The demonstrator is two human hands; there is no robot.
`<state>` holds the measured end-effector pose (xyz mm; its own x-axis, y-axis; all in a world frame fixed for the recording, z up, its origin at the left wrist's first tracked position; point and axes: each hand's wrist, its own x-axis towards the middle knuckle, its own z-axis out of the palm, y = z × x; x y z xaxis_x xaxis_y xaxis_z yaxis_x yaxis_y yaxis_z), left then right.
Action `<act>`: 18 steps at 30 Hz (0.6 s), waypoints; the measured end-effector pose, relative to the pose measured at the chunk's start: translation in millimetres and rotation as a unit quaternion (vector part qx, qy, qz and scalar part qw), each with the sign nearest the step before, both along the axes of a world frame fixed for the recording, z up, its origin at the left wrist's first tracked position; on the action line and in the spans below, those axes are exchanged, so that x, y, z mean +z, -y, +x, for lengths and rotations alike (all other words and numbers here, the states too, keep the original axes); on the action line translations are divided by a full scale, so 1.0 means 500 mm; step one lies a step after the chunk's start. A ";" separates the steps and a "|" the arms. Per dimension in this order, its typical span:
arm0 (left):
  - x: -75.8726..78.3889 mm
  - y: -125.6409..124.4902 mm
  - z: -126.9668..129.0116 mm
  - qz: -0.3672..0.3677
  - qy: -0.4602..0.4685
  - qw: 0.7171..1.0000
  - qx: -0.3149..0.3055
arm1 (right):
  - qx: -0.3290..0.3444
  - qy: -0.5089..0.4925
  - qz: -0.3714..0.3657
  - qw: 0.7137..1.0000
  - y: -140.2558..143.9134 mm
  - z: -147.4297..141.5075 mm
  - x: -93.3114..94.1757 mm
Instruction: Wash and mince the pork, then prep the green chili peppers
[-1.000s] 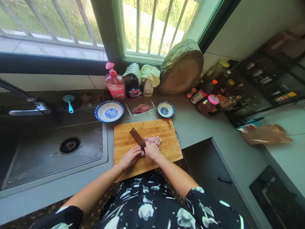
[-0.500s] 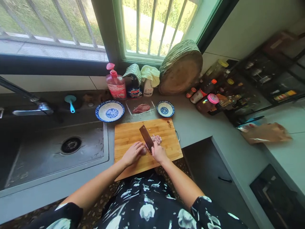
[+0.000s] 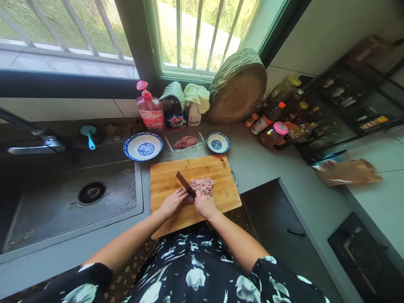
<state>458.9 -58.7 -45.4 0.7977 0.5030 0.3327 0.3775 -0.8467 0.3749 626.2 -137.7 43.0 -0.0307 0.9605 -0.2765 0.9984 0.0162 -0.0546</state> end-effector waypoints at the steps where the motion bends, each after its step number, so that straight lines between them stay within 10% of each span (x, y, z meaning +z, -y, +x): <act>1: -0.001 -0.001 0.001 0.000 -0.007 1.000 0.003 | 0.003 0.001 -0.009 1.000 0.009 0.010 0.000; 18: 0.017 -0.007 -0.013 -0.055 0.039 0.998 -0.016 | 0.025 -0.003 -0.016 1.000 -0.058 -0.023 -0.018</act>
